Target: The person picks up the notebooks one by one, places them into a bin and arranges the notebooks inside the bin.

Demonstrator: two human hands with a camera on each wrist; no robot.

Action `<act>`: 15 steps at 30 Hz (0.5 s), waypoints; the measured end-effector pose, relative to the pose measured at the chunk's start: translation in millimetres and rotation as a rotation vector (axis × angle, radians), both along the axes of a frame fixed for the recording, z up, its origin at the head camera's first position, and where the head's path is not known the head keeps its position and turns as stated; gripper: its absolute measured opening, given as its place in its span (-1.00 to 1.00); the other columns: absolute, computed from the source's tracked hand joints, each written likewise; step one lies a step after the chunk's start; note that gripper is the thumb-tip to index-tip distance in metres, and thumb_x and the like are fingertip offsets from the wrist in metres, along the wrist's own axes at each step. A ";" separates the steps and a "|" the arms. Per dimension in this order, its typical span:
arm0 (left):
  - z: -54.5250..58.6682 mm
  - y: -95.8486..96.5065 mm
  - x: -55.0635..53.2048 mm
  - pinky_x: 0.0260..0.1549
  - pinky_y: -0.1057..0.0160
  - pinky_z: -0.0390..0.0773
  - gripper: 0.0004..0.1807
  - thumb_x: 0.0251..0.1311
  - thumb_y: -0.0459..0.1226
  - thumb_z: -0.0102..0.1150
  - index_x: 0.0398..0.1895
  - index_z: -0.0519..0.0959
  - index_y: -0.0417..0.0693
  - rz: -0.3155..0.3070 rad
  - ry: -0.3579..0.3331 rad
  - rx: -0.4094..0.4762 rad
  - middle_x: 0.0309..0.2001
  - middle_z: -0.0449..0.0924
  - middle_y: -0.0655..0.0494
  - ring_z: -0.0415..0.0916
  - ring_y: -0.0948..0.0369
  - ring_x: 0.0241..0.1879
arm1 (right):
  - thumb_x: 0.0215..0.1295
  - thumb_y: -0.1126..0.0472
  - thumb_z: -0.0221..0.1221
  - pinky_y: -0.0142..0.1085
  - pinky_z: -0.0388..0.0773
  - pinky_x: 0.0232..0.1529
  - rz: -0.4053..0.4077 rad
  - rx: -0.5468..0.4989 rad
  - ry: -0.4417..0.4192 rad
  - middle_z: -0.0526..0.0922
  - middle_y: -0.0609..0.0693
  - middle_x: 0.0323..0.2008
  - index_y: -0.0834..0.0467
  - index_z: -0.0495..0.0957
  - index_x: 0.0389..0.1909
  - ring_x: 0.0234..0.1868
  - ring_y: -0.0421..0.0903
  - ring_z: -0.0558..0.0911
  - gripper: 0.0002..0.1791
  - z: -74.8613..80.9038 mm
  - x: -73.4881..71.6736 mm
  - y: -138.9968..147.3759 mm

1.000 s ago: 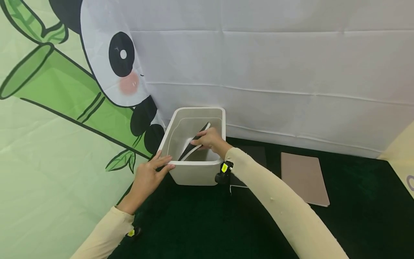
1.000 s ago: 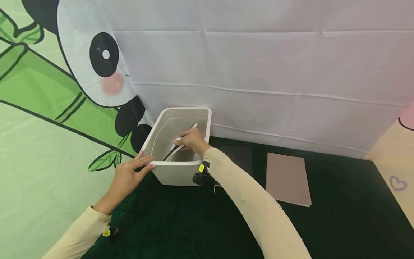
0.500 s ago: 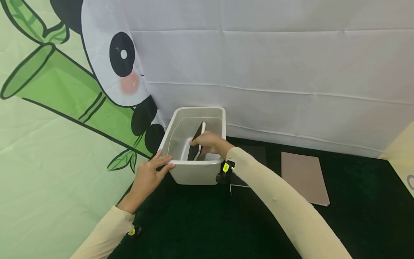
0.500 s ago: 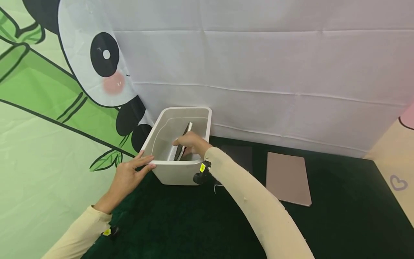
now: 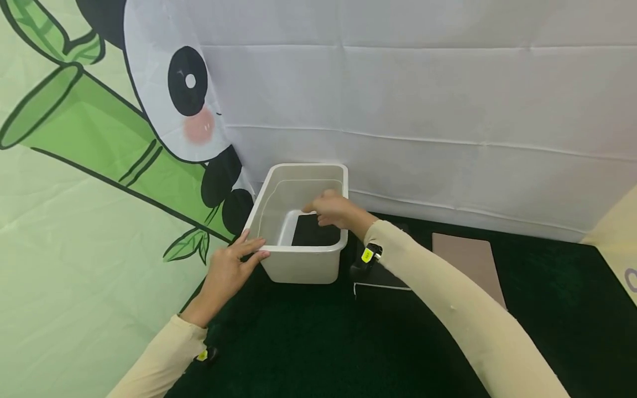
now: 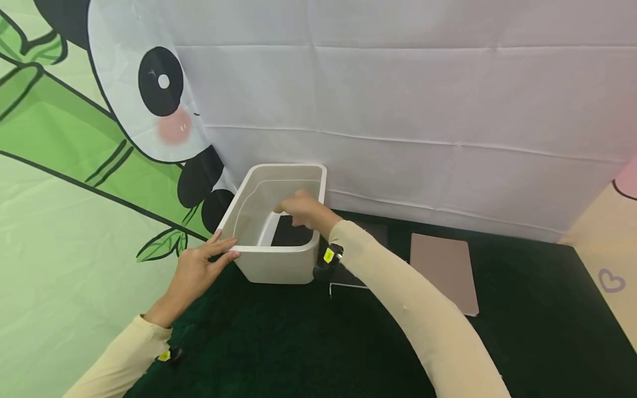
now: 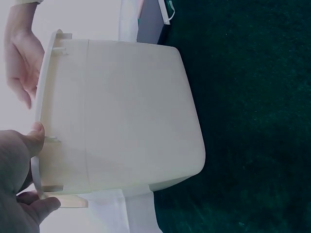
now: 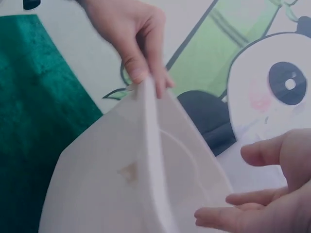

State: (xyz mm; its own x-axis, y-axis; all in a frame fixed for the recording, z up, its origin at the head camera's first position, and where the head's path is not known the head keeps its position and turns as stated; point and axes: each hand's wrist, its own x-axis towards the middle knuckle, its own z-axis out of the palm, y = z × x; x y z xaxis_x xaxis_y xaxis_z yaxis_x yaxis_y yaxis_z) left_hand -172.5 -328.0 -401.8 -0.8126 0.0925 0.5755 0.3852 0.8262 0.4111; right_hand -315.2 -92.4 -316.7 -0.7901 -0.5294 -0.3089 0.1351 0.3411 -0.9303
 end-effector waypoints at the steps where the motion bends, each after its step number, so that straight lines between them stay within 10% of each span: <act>1: 0.1 1.0 -0.4 -0.12 -0.16 0.66 -0.55 0.19 -0.20 0.46 0.13 0.69 -0.15 -0.003 0.003 -0.001 0.07 0.69 -0.14 0.46 -0.19 0.29 | 0.48 0.23 0.17 0.02 0.37 0.41 0.013 -0.009 0.006 0.21 0.28 0.51 0.44 0.19 0.44 0.51 0.29 0.26 -0.34 3.3 -0.5 5.3; 15: -6.3 7.2 -2.9 -0.12 -0.19 0.66 -0.55 0.15 -0.23 0.49 0.12 0.71 -0.15 0.013 0.044 -0.015 0.06 0.70 -0.14 0.46 -0.19 0.30 | 0.60 -0.06 0.01 0.04 0.30 0.46 0.123 -0.096 0.230 0.16 0.18 0.58 0.26 0.17 0.55 0.54 0.22 0.24 -0.30 23.1 -10.1 110.8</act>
State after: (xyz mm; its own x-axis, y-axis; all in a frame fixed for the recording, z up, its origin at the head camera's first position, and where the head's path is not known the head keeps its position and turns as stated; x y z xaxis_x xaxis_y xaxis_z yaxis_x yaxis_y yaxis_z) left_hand -175.4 -320.8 -408.1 -0.7875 0.0909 0.6095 0.3918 0.8373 0.3813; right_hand -325.3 18.3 -293.6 -0.7618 -0.6438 -0.0721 -0.1206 0.2502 -0.9606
